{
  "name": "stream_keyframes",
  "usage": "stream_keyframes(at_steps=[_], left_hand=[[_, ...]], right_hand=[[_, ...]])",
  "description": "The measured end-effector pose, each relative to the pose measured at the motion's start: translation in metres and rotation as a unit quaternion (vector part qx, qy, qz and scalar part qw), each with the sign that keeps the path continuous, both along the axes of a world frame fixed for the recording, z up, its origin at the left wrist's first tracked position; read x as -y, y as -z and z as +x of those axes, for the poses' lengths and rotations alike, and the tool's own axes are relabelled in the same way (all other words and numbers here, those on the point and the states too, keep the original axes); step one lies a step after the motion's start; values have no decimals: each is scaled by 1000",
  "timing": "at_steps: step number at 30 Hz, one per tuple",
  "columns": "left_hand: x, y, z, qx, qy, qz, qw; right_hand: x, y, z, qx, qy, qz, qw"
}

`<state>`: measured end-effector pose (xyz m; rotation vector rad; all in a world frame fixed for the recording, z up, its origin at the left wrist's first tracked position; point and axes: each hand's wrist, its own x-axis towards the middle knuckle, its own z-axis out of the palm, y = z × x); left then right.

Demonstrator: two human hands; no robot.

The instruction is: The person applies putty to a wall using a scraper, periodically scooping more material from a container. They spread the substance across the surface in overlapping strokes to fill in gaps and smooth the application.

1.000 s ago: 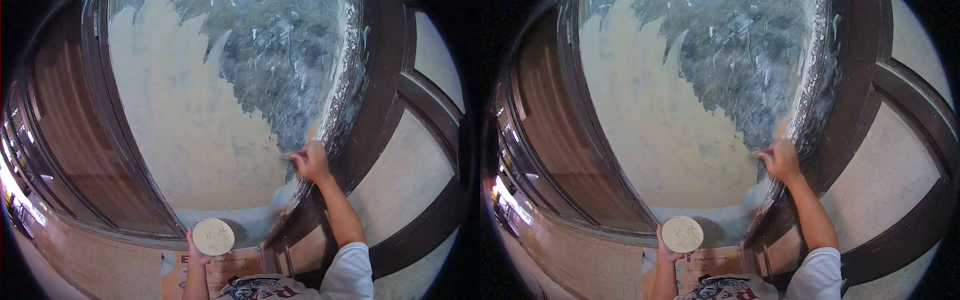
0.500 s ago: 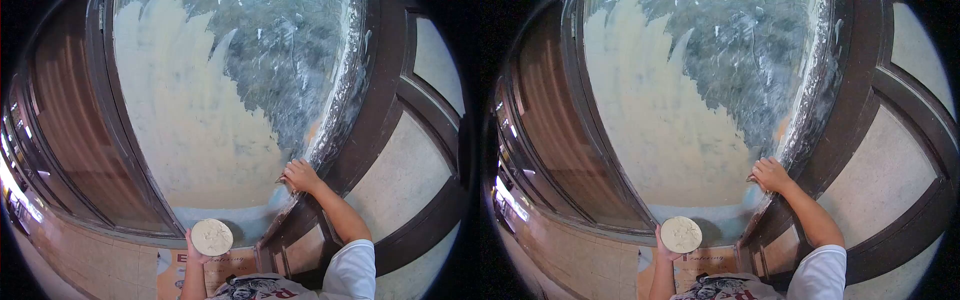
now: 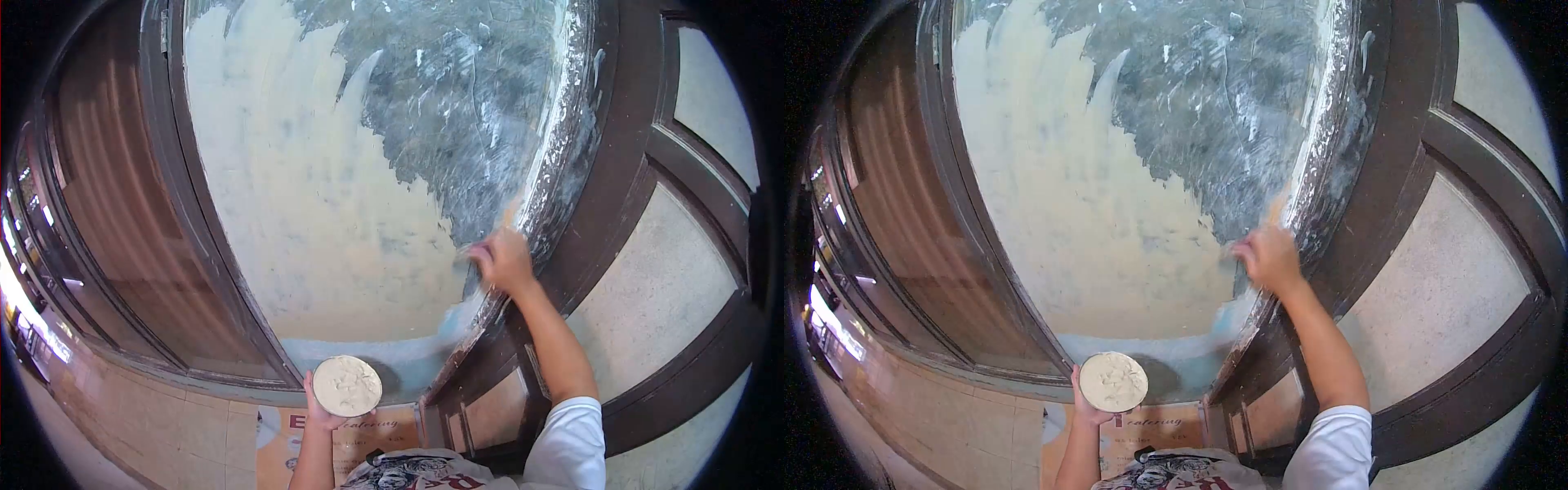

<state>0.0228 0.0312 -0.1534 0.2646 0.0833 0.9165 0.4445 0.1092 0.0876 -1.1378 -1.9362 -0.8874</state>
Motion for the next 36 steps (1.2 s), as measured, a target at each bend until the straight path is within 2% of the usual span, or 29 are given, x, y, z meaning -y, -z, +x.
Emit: stream_keyframes(at_steps=[1, 4, 5, 6, 7, 8, 10, 12, 13, 14, 15, 16, 17, 18, 19, 22, 23, 24, 26, 28, 29, 30, 31, 34, 35, 36], left_hand=[[-1, 2, -2, 11, 14, 13, 1000], [-1, -2, -1, 3, 7, 3, 1000], [1, -5, -1, 23, -2, -27, 999], [3, -5, 0, 45, -12, -57, 997], [1, 0, -1, 1, -11, -9, 1000], [3, 4, -2, 2, -12, -9, 1000], [3, 1, -2, 27, -14, -27, 999], [4, 5, -6, 1, -15, -11, 1000], [4, 5, -7, 10, -10, -11, 1000], [5, 5, -7, 19, -5, -10, 1000], [6, 2, -6, 78, -12, -76, 994], [6, 2, -5, 79, -13, -77, 994], [7, 3, -5, 66, -4, -39, 997], [7, 4, -5, 52, 5, -1, 999], [8, 5, -5, 77, 19, -13, 997], [8, -1, -3, 8, 1, -19, 1000], [8, 0, -3, -13, -10, -15, 1000], [7, -1, -4, -14, -9, -16, 1000], [6, 0, -4, 1, -18, -66, 998], [4, 3, -2, -9, -22, -23, 999], [5, 3, -3, -7, -21, -24, 999], [6, 3, -2, -5, -20, -25, 999], [6, 4, -2, 1, -17, -28, 999], [7, 4, -2, -10, -17, -27, 999], [6, 4, -4, -12, -17, -26, 999], [6, 4, -5, 0, -14, -36, 999]], right_hand=[[4, -15, -1, -76, 26, 59, 995], [4, -13, -7, -52, -17, 68, 996], [7, -1, -9, 0, -36, -60, 998], [8, 14, -11, 2, -35, -60, 998], [5, 31, -13, 112, -52, -95, 988], [-1, 43, -13, 219, -68, -128, 965], [-12, 24, -8, 241, -62, -88, 965], [-10, -18, -6, 16, -12, -44, 999], [-7, -26, -6, 17, -11, -45, 999], [-5, -33, -6, -28, 6, 42, 999], [-4, -36, -7, -73, 23, 130, 989], [-4, -31, -6, -72, 21, 129, 989], [-1, -20, -4, 5, 28, 1, 1000], [3, -6, -3, 82, 34, -126, 988], [2, 10, -5, 156, 3, -94, 983], [-1, 12, -8, 182, 34, -133, 974], [-3, -1, -3, 111, 27, -71, 991], [-3, -15, -3, 111, 27, -72, 991], [-2, -33, -3, -111, 51, 105, 987], [1, -32, -6, -108, 38, 128, 985], [6, -24, -9, -16, 34, 10, 999], [11, -14, -10, 77, 30, -108, 991], [8, 4, -10, 167, 24, -117, 979], [1, 10, -9, 238, 59, -126, 961], [-2, -1, -4, 153, 62, -73, 984], [-1, -15, -2, 153, 63, -73, 983]])
